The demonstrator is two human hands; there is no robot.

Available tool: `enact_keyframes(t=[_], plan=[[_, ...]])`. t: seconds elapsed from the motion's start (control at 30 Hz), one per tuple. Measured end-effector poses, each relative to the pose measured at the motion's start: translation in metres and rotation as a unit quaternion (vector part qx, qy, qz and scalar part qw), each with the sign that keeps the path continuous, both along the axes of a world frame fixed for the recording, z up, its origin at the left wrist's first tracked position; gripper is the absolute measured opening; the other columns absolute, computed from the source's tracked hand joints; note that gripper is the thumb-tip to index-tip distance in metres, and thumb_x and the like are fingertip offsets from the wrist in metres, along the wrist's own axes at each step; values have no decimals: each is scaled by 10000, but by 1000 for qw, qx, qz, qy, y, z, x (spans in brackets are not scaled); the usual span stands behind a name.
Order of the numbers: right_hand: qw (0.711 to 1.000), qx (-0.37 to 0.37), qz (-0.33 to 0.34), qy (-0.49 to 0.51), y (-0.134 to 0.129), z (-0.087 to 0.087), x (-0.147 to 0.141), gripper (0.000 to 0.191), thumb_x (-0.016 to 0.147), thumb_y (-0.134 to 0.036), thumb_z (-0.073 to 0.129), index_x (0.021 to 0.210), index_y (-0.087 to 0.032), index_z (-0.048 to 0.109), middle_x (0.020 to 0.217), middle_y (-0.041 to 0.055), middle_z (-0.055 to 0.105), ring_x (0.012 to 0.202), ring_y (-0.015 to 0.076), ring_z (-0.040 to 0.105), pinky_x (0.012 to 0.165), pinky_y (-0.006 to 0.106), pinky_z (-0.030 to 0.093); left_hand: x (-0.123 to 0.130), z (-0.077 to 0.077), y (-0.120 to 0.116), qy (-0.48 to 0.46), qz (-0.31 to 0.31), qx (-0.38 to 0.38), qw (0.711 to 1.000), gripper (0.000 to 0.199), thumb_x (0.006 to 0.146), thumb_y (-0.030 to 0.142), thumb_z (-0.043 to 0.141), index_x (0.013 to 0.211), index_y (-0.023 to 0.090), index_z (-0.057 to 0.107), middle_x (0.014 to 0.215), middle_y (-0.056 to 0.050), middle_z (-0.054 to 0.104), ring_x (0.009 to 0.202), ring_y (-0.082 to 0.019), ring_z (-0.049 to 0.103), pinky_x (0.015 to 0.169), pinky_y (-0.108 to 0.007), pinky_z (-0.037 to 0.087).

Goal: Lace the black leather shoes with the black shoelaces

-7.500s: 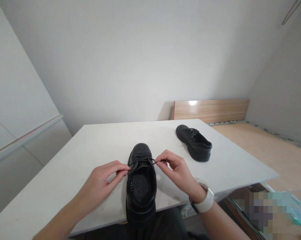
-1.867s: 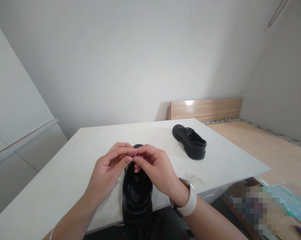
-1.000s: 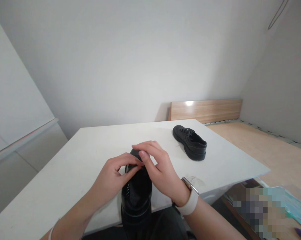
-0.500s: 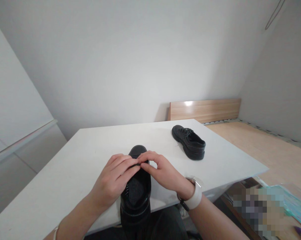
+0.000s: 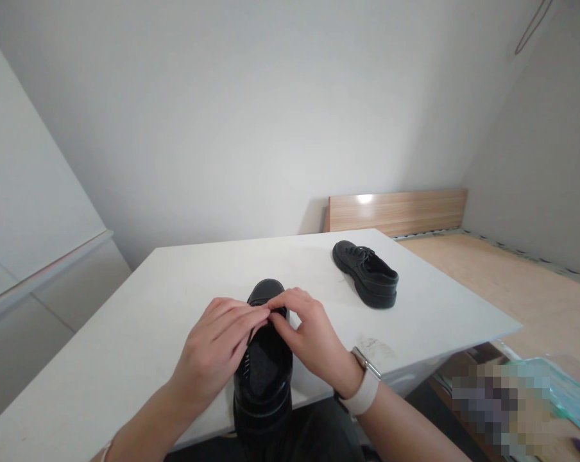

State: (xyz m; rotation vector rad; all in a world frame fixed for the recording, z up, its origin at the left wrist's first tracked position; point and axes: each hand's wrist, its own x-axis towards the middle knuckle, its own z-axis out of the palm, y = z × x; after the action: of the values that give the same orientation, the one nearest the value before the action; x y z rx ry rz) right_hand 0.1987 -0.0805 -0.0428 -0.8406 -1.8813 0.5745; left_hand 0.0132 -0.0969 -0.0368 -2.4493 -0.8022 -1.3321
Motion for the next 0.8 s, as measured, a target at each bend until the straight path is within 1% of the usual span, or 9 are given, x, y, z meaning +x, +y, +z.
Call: enact_keyframes(t=[0.07,0.17,0.23,0.3,0.43,0.53,0.6,0.7,0.8], plan=[[997,-47,22,50,3,-1,2,141,847,-101,671,900,-210,744,910,33,737,901,185,654,859,335,486,2,0,-1,-25,5,-9,1000,245,870,54,667,1069,195,693,892,-27,758,796,-154,681,764,-295,525],[983,-128,69,113,8,-2,8,71,822,-213,736,879,-220,778,901,32,758,880,187,680,879,342,511,3,2,-2,-45,-3,-18,999,219,870,72,673,1016,231,713,891,-15,772,792,-155,695,743,-291,536],[970,-171,96,143,10,-2,11,94,807,-273,753,874,-218,791,891,37,767,867,191,688,878,350,522,5,4,-2,-52,-7,-25,998,216,870,73,670,989,244,725,890,-13,779,793,-159,702,737,-292,543],[960,-199,96,170,11,-3,12,115,789,-302,765,856,-214,795,872,41,772,857,195,690,861,352,528,6,4,-3,-58,-12,-31,998,202,869,85,677,975,247,733,885,-14,782,790,-163,706,731,-293,550],[954,-193,26,228,12,-8,17,109,741,-288,796,799,-201,766,825,40,761,815,190,678,814,338,532,3,-2,-3,-86,-2,-54,995,135,856,136,712,930,245,742,870,-19,780,807,-179,709,745,-307,560],[951,-174,-39,253,14,-17,26,118,728,-282,801,774,-192,739,804,40,745,786,186,669,795,339,532,-8,-14,-4,-110,22,-108,988,76,871,176,698,871,237,743,846,-26,767,816,-188,704,752,-308,561],[947,-175,-66,263,14,-22,32,138,726,-292,804,777,-189,728,807,41,739,782,186,664,785,339,528,-15,-20,-6,-124,36,-154,980,64,881,214,687,859,234,744,842,-28,759,807,-188,701,741,-299,556],[938,-177,-69,289,10,-24,33,181,739,-315,809,838,-194,718,810,35,724,781,178,656,756,319,521,-19,-21,-9,-152,47,-221,962,71,882,274,694,845,232,738,838,-26,752,788,-187,697,719,-285,542],[939,-162,-26,303,1,-16,24,186,797,-332,770,922,-203,719,796,22,695,745,156,632,708,288,515,-11,-11,-6,-181,44,-270,945,80,865,297,718,825,228,726,820,-17,744,765,-182,681,721,-285,525]])
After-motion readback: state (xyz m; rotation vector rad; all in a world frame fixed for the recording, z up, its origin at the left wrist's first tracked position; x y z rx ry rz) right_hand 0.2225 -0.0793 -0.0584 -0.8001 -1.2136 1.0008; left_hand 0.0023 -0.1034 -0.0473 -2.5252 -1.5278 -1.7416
